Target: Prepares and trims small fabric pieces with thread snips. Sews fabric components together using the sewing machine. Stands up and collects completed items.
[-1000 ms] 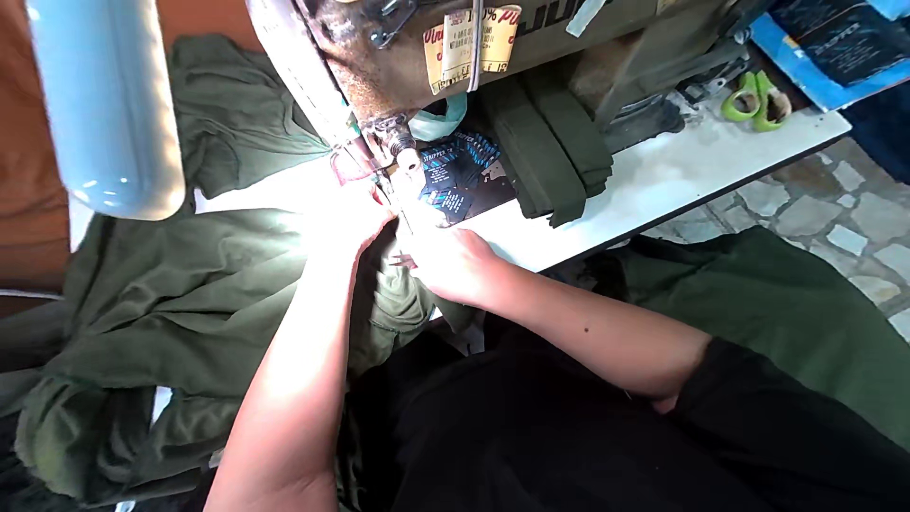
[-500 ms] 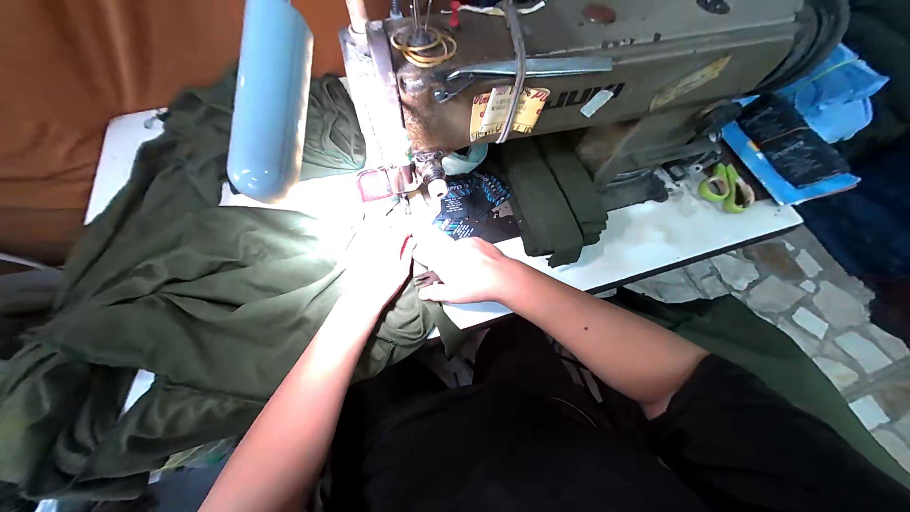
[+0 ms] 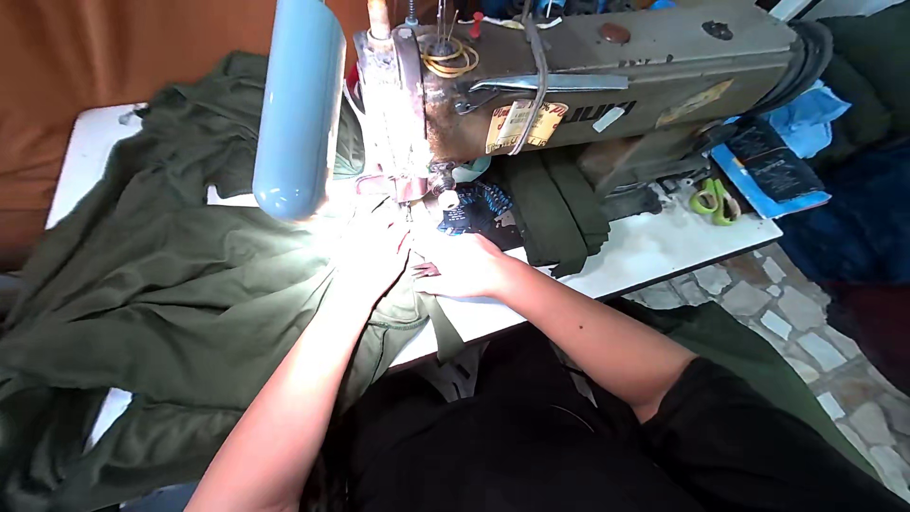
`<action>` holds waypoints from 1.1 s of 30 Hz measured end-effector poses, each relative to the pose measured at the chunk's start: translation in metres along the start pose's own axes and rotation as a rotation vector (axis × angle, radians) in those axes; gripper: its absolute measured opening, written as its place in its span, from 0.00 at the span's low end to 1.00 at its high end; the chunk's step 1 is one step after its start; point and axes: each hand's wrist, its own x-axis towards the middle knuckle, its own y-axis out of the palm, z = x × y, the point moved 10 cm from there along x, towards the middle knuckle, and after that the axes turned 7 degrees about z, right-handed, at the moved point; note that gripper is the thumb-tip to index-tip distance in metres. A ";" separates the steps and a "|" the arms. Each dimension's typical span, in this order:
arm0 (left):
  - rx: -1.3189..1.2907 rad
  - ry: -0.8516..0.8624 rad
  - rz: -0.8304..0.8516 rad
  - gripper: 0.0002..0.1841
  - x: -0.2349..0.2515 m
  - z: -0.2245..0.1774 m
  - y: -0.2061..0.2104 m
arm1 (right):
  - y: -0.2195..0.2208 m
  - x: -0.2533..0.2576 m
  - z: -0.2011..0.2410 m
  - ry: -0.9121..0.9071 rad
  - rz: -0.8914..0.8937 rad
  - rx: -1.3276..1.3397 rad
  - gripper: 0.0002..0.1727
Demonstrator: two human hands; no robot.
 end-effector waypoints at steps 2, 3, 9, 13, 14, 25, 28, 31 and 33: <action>0.000 0.006 -0.016 0.15 0.003 0.005 0.002 | 0.000 0.003 -0.002 0.015 -0.027 0.023 0.27; -0.003 0.005 -0.021 0.15 0.004 0.008 0.002 | -0.001 0.003 -0.003 0.012 -0.042 0.034 0.25; -0.020 -0.015 -0.050 0.16 0.006 0.012 0.002 | 0.001 0.004 -0.006 0.062 -0.031 -0.013 0.29; -0.013 -0.016 -0.053 0.16 0.007 0.015 0.004 | 0.001 0.003 -0.006 0.065 -0.045 -0.022 0.30; -0.014 -0.016 -0.045 0.16 0.007 0.015 0.004 | 0.002 0.003 -0.006 0.064 -0.048 -0.028 0.30; 0.011 0.053 -0.095 0.23 0.003 0.003 -0.002 | -0.050 -0.109 -0.010 -0.082 -0.652 0.001 0.29; 0.019 0.037 -0.071 0.23 0.002 0.006 0.001 | -0.084 -0.193 -0.090 0.029 -1.135 -0.050 0.19; 0.025 0.042 -0.075 0.23 0.001 0.004 0.000 | -0.083 -0.228 -0.193 0.400 -1.250 -0.060 0.22; 0.043 0.043 -0.080 0.22 0.001 0.003 -0.001 | -0.063 -0.222 -0.230 0.508 -1.156 -0.119 0.31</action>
